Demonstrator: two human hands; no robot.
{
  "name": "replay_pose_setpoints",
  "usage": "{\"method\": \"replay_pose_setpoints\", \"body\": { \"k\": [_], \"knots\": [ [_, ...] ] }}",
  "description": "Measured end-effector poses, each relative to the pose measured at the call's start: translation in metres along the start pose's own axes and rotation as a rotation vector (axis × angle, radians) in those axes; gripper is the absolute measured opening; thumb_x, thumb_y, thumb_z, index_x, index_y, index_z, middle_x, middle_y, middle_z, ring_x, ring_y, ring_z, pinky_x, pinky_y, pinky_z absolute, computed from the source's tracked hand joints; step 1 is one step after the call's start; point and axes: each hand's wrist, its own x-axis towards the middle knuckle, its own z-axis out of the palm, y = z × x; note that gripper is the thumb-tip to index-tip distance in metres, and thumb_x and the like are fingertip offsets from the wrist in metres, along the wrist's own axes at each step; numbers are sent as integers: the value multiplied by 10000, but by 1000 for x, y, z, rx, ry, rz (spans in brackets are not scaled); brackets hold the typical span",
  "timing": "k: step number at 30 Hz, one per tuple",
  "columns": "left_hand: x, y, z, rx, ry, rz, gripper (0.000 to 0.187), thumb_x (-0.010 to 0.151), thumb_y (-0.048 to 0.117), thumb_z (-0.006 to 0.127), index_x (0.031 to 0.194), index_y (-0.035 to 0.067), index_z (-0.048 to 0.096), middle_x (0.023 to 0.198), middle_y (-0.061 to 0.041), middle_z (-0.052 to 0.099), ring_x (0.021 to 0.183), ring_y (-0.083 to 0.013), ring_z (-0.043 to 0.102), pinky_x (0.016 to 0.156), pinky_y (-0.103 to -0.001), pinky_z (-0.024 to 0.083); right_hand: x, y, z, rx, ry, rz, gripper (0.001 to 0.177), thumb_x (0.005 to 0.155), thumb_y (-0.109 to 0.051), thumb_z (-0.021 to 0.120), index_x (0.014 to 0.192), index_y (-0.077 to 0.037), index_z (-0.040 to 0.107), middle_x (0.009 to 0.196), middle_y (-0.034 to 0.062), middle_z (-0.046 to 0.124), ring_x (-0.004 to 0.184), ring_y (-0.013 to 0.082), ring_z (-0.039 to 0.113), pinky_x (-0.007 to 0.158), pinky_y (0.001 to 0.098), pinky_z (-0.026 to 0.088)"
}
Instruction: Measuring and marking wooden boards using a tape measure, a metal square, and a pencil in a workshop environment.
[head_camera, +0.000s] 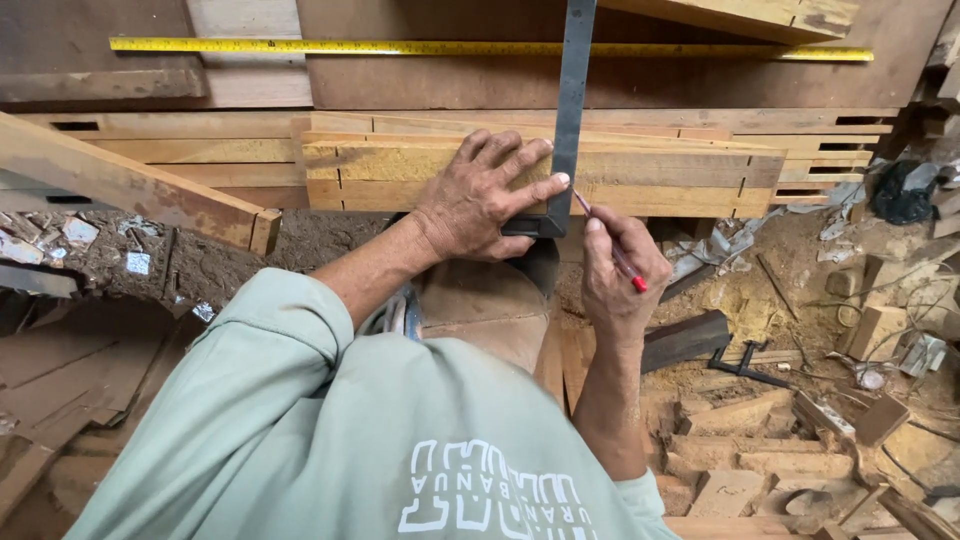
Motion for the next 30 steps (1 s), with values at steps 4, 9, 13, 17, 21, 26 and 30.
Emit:
{"method": "replay_pose_setpoints", "body": {
  "k": [4, 9, 13, 17, 21, 26, 30],
  "knots": [
    [1, 0, -1, 2, -6, 7, 858, 640, 483, 850, 1426, 249, 600, 1388, -128, 499, 1198, -340, 494, 1011, -507, 374, 0, 1, 2, -49, 27, 0, 139, 1006, -85, 689, 1056, 12, 774, 835, 200, 735, 770, 267, 739, 588, 350, 572],
    [3, 1, -1, -15, -12, 8, 843, 676, 484, 836, 1448, 251, 590, 1392, -129, 491, 1203, -347, 494, 1021, -513, 365, 2, 5, -1, -55, 22, -29, 137, 999, -105, 697, 1049, -6, 778, 828, 186, 744, 729, 256, 734, 563, 349, 540],
    [2, 0, 0, -7, -4, 2, 852, 654, 490, 835, 1437, 255, 598, 1394, -123, 494, 1208, -346, 500, 1019, -519, 368, -10, -1, -10, -81, -33, -13, 153, 1016, -99, 671, 1048, 1, 781, 818, 196, 736, 681, 246, 701, 561, 334, 532],
    [1, 0, 2, -13, -14, -1, 885, 643, 488, 843, 1457, 261, 579, 1403, -125, 493, 1217, -354, 498, 1025, -530, 367, -13, 1, -11, -117, -17, 36, 132, 982, -108, 698, 1036, -38, 795, 791, 156, 735, 703, 241, 717, 570, 337, 530],
    [2, 0, 3, 3, -17, -1, 885, 662, 488, 825, 1479, 267, 567, 1395, -128, 496, 1205, -349, 499, 1017, -519, 366, -4, 3, -5, -107, -16, -62, 127, 1003, -105, 708, 1049, -30, 799, 793, 179, 737, 681, 272, 715, 583, 355, 548],
    [2, 0, 2, 9, -14, 2, 918, 617, 486, 854, 1466, 270, 577, 1398, -122, 499, 1207, -342, 499, 1019, -522, 365, -17, 6, -12, -151, -25, 69, 123, 966, -141, 727, 1051, -96, 803, 786, 111, 737, 714, 230, 714, 599, 342, 534],
    [3, 0, 0, 9, -7, 7, 906, 626, 489, 848, 1461, 260, 579, 1396, -124, 495, 1200, -343, 499, 1013, -515, 371, -11, -2, -8, -134, -3, 70, 113, 953, -132, 721, 1019, -95, 806, 768, 106, 733, 700, 204, 702, 598, 325, 534]
  ]
}}
